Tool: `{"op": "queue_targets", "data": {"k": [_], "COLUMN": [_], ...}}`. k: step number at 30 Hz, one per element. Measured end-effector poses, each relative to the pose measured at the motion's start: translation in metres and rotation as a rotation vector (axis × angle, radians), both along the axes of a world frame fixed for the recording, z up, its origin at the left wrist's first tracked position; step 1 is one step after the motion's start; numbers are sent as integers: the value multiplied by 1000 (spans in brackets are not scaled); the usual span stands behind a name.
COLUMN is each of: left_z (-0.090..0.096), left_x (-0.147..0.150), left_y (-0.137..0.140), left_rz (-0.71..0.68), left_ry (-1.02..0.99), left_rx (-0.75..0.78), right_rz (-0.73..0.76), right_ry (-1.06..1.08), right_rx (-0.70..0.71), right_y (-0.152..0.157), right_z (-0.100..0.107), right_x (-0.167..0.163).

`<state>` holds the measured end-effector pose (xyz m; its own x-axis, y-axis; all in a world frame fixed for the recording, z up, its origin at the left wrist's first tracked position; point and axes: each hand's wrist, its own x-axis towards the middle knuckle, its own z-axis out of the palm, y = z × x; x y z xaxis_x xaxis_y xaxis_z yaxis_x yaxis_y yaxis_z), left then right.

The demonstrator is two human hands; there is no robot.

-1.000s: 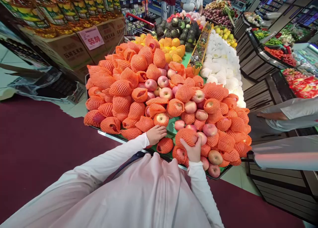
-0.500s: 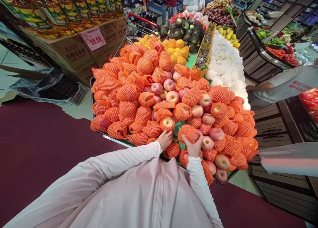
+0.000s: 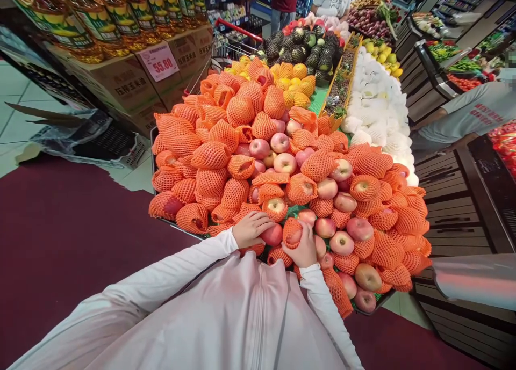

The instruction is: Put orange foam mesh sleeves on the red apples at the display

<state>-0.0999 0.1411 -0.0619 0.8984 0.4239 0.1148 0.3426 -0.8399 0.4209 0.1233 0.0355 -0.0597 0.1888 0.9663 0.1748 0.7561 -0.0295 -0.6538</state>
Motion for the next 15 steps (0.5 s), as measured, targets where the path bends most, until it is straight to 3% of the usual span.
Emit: {"op": "queue_targets", "data": {"k": [4, 11, 15], "left_z": [1, 7, 4], "left_x": [0, 18, 5], "left_y": [-9, -17, -11], "left_rz": [51, 103, 110], "left_ry": [-44, 82, -7], "left_rx": [-36, 48, 43], "right_rz": [76, 190, 190], "right_ry": [105, 265, 238], "right_rx": [-33, -91, -121], "right_y": [7, -1, -3], "right_z": [-3, -2, -3], "right_x": [5, 12, 7]}}
